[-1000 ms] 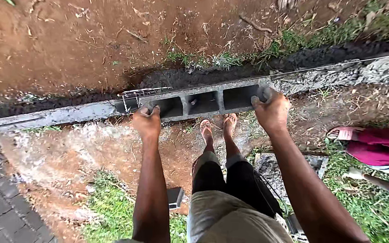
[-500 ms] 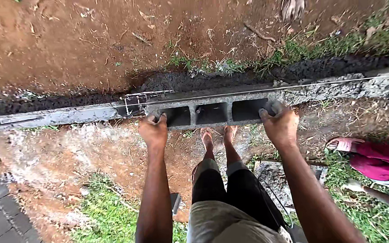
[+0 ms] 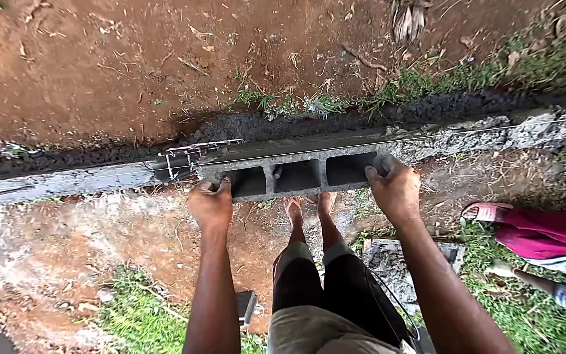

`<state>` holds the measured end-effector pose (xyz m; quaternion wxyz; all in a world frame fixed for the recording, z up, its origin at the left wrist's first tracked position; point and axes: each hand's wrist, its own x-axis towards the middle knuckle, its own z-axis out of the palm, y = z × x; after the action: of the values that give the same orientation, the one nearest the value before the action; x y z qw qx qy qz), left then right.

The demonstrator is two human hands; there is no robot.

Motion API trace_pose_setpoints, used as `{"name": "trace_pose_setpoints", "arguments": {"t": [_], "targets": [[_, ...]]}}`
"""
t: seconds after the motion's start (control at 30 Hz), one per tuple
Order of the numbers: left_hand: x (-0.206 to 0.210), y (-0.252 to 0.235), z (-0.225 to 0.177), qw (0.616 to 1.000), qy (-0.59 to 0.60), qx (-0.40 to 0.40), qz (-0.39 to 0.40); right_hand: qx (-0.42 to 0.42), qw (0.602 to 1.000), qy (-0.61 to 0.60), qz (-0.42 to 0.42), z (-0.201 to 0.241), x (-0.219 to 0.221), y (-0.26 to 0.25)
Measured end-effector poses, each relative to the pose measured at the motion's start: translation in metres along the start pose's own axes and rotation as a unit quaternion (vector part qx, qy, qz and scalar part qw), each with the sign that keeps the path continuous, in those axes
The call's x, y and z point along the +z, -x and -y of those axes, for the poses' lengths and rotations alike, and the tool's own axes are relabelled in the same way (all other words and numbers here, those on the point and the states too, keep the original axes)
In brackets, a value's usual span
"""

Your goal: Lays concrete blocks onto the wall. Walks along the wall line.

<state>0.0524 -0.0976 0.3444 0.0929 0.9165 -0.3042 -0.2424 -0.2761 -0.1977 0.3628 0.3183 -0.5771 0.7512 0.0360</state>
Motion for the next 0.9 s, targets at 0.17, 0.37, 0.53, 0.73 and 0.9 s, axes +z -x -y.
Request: {"name": "trace_pose_setpoints", "arguments": {"t": [0.17,0.37,0.53,0.73,0.9], "targets": [[-0.002,-0.010,-0.004,0.997,-0.038,-0.057,0.037,0.005,1.000,0.014,0.013,0.004,-0.002,0.000],[0.002,-0.017,-0.007,0.992,-0.037,-0.086,0.087,0.008,1.000,0.023,0.015,0.005,-0.001,0.001],[0.002,-0.020,-0.009,0.990,-0.034,-0.099,0.091,0.004,0.999,0.039,0.013,0.005,-0.002,-0.001],[0.004,-0.020,-0.009,0.991,-0.026,-0.096,0.085,-0.014,0.999,0.050,0.009,0.002,0.000,-0.005],[0.009,-0.017,-0.003,0.994,-0.015,-0.085,0.067,-0.004,0.998,0.059,0.002,0.001,0.004,0.000]]}}
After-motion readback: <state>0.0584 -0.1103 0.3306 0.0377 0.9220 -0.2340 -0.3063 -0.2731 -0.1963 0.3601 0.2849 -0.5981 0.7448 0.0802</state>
